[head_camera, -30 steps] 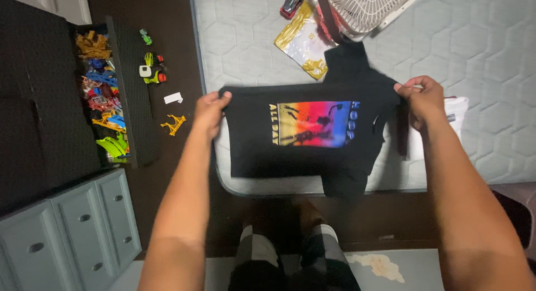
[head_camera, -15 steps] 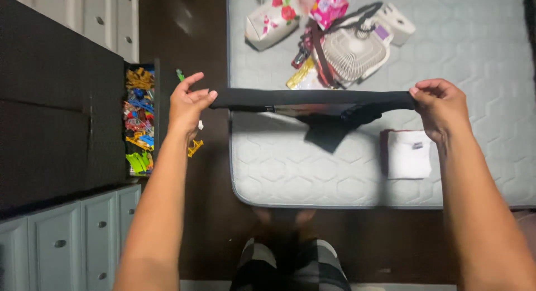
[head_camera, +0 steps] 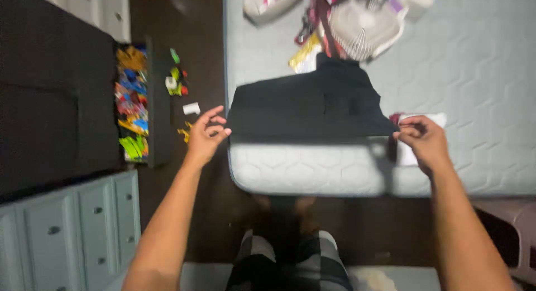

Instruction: Folding t-shirts on a mattress and organizing items like a belt and a small fan into dresser drawers.

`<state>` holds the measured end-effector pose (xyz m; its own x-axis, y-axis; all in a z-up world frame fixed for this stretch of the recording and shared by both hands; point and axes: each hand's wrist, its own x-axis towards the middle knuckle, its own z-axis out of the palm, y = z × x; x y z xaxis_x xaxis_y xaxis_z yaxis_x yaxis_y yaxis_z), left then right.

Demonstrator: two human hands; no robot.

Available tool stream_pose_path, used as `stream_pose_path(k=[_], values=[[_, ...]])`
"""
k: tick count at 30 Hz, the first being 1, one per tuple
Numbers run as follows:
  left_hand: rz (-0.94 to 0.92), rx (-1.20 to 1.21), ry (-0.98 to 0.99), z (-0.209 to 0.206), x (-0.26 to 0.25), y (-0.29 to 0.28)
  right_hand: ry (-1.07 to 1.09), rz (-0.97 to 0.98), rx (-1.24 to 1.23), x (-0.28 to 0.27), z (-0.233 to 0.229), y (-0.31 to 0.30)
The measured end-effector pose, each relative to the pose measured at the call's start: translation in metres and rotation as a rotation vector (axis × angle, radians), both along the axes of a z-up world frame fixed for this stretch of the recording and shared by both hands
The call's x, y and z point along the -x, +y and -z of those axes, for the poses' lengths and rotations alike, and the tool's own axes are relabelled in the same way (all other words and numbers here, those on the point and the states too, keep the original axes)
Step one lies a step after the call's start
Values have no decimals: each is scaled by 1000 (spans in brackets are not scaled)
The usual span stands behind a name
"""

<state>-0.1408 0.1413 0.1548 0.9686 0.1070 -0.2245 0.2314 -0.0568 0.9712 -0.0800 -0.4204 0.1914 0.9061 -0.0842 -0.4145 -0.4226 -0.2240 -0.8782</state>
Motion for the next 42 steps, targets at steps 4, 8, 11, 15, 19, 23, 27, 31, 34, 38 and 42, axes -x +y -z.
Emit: stream_pose_path(k=[4, 8, 11, 15, 19, 23, 27, 31, 34, 38, 42], values=[[50, -65, 113, 91, 43, -20, 164, -57, 132, 47, 131, -22], [124, -200, 275, 106, 65, -39, 131, -120, 201, 77, 164, -19], [158, -243, 231, 104, 76, -38, 129, -204, 419, 80, 148, -3], [141, -295, 241, 98, 84, -37, 218, -280, 608, 74, 131, 5], [188, -280, 183, 121, 99, -31, 151, -332, 626, 78, 157, -7], [275, -569, 98, 127, 87, -27, -162, -362, 674, 59, 174, -5], [99, -744, 81, 164, 35, -7, -93, 37, 330, 0, 188, 20], [-13, -786, -209, 152, -49, -28, -142, 128, 7, -80, 193, 60], [2, -846, -273, 130, -87, -49, -142, 98, 12, -115, 202, 86], [106, -961, 84, 122, -97, -57, -55, 35, -22, -129, 227, 83], [80, -914, 18, 113, -81, -44, 68, 99, -10, -118, 190, 68]])
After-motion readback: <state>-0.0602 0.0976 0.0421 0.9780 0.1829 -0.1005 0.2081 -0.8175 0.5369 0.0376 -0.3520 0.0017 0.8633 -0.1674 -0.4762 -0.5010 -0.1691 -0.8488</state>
